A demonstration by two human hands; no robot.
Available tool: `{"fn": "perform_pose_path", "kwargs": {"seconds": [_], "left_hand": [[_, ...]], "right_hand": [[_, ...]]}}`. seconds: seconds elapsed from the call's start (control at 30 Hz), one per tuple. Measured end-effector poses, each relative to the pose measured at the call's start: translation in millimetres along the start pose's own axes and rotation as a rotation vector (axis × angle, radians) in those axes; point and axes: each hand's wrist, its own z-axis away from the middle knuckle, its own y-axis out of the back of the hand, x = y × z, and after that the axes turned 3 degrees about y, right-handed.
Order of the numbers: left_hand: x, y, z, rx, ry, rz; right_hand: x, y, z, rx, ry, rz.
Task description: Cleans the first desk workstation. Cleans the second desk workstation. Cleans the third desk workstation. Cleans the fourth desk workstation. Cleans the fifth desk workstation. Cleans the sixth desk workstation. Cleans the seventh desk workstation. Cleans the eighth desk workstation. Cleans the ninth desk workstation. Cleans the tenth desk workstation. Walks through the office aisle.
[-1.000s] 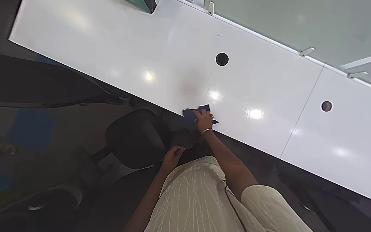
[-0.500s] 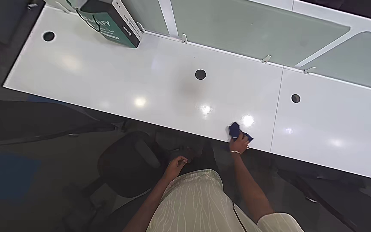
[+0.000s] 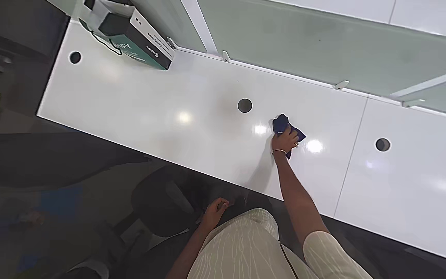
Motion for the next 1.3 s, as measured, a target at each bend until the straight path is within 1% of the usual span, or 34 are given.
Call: {"fn": "perform_pose_path", "kwargs": {"seconds": [0.07,0.13,0.2,0.23,0.3,0.33,0.4,0.43,0.47,0.5,0.57,0.63,0.67,0.7,0.73,0.77,0.8,0.9,0.97,1.03,1.1,1.17,1.2,1.23,1.3], "left_hand": [[12,-2,-8,0.031,0.02,0.032],[32,-5,-20,0.01,0.017,0.038],[55,-10,-26,0.008,-0.009,0.055],[66,-9,-27,0.008,-0.021,0.057],[80,-2,-21,0.006,-0.023,0.038],[82,3,-19,0.01,-0.024,0.029],[79,13,-21,0.03,-0.033,0.032],[76,18,-24,0.038,-0.036,0.031],[72,22,-28,0.046,-0.04,0.027],[71,28,-33,0.047,-0.042,0.023],[69,36,-42,0.031,-0.062,0.027],[72,40,-50,-0.018,-0.092,0.022],[76,46,-54,-0.058,-0.115,-0.003],[79,54,-59,-0.103,-0.145,-0.035],[83,63,-65,-0.148,-0.179,-0.068],[86,70,-72,-0.189,-0.208,-0.099],[89,77,-77,-0.219,-0.229,-0.131],[101,98,-93,-0.257,-0.299,-0.208],[108,110,-104,-0.294,-0.347,-0.256],[112,115,-113,-0.345,-0.375,-0.304],[120,112,-123,-0.405,-0.409,-0.357],[130,101,-129,-0.469,-0.445,-0.406],[136,91,-133,-0.5,-0.477,-0.431],[141,79,-135,-0.531,-0.509,-0.45],[151,51,-138,-0.59,-0.574,-0.489]], "right_hand": [[-49,-25,15,-0.076,0.13,-0.037],[-105,-49,43,-0.201,0.322,-0.089],[-148,-71,84,-0.394,0.549,-0.097],[-161,-81,107,-0.475,0.665,-0.066],[-168,-91,143,-0.584,0.874,0.014],[-165,-93,150,-0.604,0.952,0.02],[-158,-93,137,-0.647,1.06,0.005],[-156,-90,122,-0.674,1.085,0.009],[-155,-86,103,-0.682,1.07,0.001],[-153,-80,83,-0.66,1.0,-0.032],[-139,-64,42,-0.506,0.773,-0.099],[-105,-40,9,-0.316,0.556,-0.096],[-83,-28,2,-0.249,0.439,-0.082],[-60,-16,7,-0.216,0.308,-0.072],[-38,-5,22,-0.201,0.201,-0.065],[-14,2,47,-0.203,0.146,-0.052],[10,4,83,-0.226,0.13,-0.032],[70,-7,190,-0.317,0.161,0.004],[103,-5,232,-0.349,0.097,0.031],[131,14,254,-0.342,-0.108,0.019],[159,34,266,-0.317,-0.407,-0.029],[192,52,285,-0.266,-0.686,-0.192],[209,59,301,-0.21,-0.786,-0.3],[224,65,321,-0.138,-0.852,-0.4],[244,79,364,-0.001,-0.892,-0.535]]}}
